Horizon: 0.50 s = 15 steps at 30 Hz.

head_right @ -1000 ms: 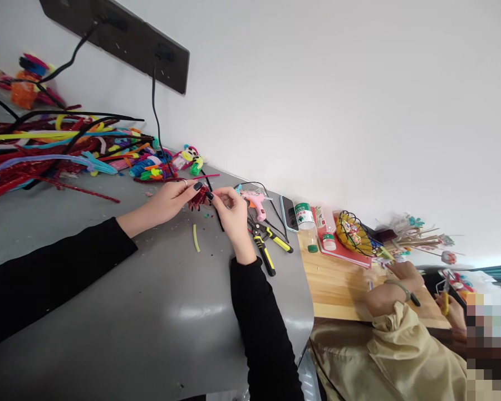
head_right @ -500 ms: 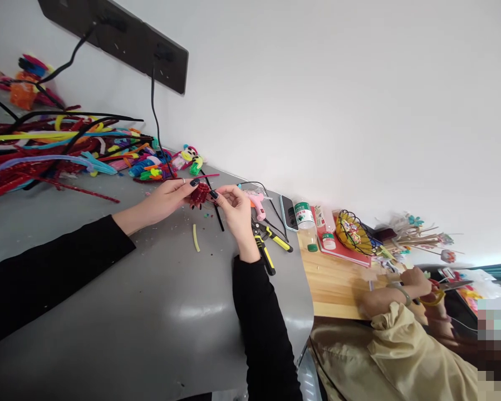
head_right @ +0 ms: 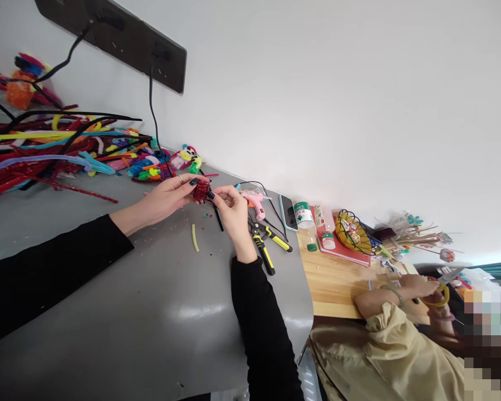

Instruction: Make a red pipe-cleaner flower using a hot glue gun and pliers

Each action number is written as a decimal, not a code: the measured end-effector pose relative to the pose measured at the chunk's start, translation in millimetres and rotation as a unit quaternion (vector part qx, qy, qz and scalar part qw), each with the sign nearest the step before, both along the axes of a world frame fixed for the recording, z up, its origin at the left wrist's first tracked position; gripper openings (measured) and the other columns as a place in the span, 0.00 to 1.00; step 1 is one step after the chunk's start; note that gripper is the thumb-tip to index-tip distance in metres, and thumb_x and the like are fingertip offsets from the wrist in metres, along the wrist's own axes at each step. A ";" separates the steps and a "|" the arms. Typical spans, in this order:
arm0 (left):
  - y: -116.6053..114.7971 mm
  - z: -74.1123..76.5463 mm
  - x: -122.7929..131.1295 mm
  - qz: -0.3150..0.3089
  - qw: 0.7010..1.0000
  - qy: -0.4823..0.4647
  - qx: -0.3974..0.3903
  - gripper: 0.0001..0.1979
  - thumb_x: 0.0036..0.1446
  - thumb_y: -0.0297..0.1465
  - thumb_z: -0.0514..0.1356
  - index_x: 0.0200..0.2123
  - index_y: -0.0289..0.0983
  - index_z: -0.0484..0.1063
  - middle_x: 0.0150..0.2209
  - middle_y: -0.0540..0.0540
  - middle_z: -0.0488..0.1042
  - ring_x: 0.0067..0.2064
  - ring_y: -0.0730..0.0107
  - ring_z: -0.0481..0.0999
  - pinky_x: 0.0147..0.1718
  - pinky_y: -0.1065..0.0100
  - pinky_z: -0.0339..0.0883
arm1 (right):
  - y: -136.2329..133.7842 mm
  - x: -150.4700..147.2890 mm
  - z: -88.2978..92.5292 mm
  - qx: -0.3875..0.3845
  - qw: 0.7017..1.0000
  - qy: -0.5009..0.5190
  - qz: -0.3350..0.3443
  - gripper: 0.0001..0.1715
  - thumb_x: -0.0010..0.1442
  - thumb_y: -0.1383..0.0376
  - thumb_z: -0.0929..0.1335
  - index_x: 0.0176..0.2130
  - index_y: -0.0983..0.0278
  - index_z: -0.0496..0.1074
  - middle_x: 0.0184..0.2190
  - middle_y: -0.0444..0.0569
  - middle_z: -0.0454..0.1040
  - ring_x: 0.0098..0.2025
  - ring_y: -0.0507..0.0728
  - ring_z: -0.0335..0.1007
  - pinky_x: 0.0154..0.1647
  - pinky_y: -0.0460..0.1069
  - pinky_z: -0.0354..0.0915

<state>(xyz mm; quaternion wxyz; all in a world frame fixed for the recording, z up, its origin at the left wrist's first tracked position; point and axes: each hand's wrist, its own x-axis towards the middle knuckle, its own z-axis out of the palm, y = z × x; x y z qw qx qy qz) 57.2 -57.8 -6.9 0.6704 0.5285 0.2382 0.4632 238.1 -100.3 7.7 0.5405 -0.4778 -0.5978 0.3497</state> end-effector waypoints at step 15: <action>-0.2 -0.5 1.4 -0.008 1.000 0.026 0.013 0.23 0.56 0.50 0.67 0.38 0.35 0.76 0.40 0.43 0.77 0.41 0.63 0.77 0.43 0.60 0.75 | -3.8 -7.0 3.3 0.050 0.997 -0.021 -0.051 0.10 0.60 0.57 0.72 0.35 0.60 0.72 0.33 0.45 0.74 0.35 0.53 0.69 0.39 0.48 0.68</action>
